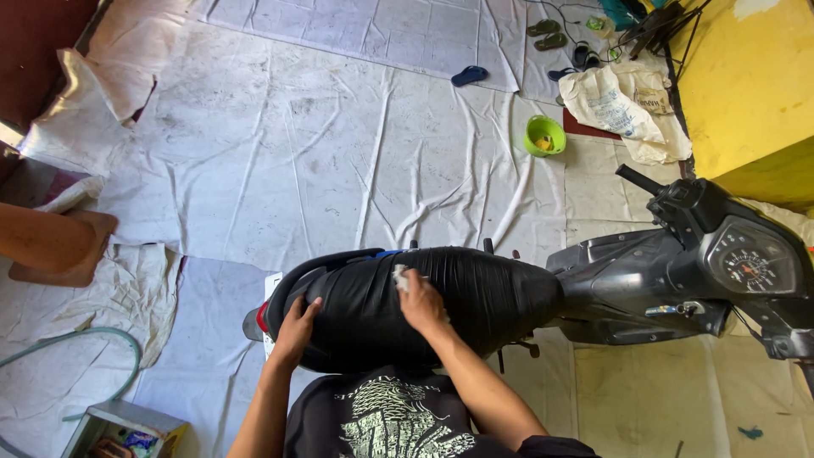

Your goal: The person wipes the black seat of a motorcycle with a white cloth. They systematically clean the entire surface of the seat, moving the cloth back and forth to remove dirt.

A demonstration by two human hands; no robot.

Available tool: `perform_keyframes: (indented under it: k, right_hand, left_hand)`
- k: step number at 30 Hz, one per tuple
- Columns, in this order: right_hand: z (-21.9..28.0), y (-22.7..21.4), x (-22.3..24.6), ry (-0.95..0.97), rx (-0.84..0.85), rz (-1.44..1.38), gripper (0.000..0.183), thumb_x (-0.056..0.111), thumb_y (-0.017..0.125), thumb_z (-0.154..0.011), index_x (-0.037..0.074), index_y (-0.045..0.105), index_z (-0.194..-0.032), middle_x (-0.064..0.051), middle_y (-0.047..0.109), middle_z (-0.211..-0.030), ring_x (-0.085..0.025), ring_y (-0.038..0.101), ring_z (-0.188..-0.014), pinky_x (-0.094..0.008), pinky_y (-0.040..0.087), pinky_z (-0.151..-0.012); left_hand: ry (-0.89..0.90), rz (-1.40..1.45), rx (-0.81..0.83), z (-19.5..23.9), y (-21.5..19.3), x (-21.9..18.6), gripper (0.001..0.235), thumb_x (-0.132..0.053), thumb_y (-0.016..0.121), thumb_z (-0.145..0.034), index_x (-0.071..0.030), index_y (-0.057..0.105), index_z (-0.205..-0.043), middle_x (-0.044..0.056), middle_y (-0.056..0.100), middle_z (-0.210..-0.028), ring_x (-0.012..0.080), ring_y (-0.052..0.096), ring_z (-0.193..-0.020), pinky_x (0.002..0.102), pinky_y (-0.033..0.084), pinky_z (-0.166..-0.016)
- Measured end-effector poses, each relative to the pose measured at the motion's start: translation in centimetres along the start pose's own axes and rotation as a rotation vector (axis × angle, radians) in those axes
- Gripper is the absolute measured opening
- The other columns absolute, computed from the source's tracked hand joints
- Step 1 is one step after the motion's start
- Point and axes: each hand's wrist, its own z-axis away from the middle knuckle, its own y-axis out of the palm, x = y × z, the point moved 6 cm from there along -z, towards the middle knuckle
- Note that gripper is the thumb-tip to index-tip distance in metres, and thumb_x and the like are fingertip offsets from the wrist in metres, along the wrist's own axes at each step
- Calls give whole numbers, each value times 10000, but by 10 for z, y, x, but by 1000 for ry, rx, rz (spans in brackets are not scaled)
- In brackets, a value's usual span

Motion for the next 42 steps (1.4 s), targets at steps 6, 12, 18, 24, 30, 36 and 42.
perform_keyframes:
  k: [6, 12, 18, 24, 30, 36, 42]
  right_hand:
    - [20, -10, 17, 180, 299, -517, 269, 277, 655, -956, 94, 630, -1152, -66, 751, -941, -195, 677, -723, -347, 534, -663]
    - [22, -42, -79, 795, 148, -1413, 601, 209, 720, -826, -29, 573, -1358, -244, 684, -1127, -331, 679, -887, -366, 582, -636]
    - [0, -73, -108, 902, 24, -1239, 460, 271, 646, -916, 9, 656, -1294, -215, 668, -1200, -333, 630, -1085, -467, 532, -929]
    - [0, -24, -15, 773, 292, -1580, 609, 180, 722, -807, -65, 586, -1347, -192, 659, -1041, -260, 616, -825, -339, 521, -651]
    - [17, 3, 30, 712, 292, -1651, 293, 54, 793, -813, 15, 718, -1093, -151, 756, -913, -268, 754, -800, -429, 628, -752]
    - [4, 4, 13, 546, 316, -1682, 361, -22, 779, -788, 51, 706, -1133, -144, 749, -938, -290, 757, -820, -420, 633, -739]
    - [5, -26, 38, 408, 445, -1727, 579, -82, 792, -737, 93, 657, -1272, -154, 730, -1047, -315, 735, -909, -462, 624, -796]
  left_hand:
    - [-41, 16, -8, 3, 2, -14, 681, -368, 546, -946, 34, 428, -1483, 183, 526, -1488, 269, 522, -1363, 333, 370, -1146]
    - [-30, -44, -61, -15, 13, 22, 685, -390, 553, -940, 10, 440, -1485, 163, 516, -1510, 275, 497, -1392, 330, 347, -1163]
    - [431, -495, -414, 13, 59, 1, 571, -410, 660, -884, -109, 590, -1363, 319, 323, -1553, 502, 326, -1398, 564, 330, -1120]
    - [511, -171, -14, 11, 105, -28, 638, -379, 686, -876, -17, 534, -1378, 118, 701, -1300, 258, 645, -1241, 445, 149, -1256]
    - [-10, 86, -58, -36, 108, 15, 509, -536, 854, -771, -161, 795, -1110, 124, 741, -849, 249, 672, -754, 374, 520, -661]
    - [-192, 681, 229, -16, 118, 9, 594, -303, 862, -827, 16, 586, -1246, 222, 703, -966, 348, 735, -794, 480, 600, -666]
    - [-161, 1028, 152, 20, 124, -22, 916, -644, 682, -847, -93, 415, -1528, 141, 561, -1421, 296, 576, -1268, 484, 464, -1054]
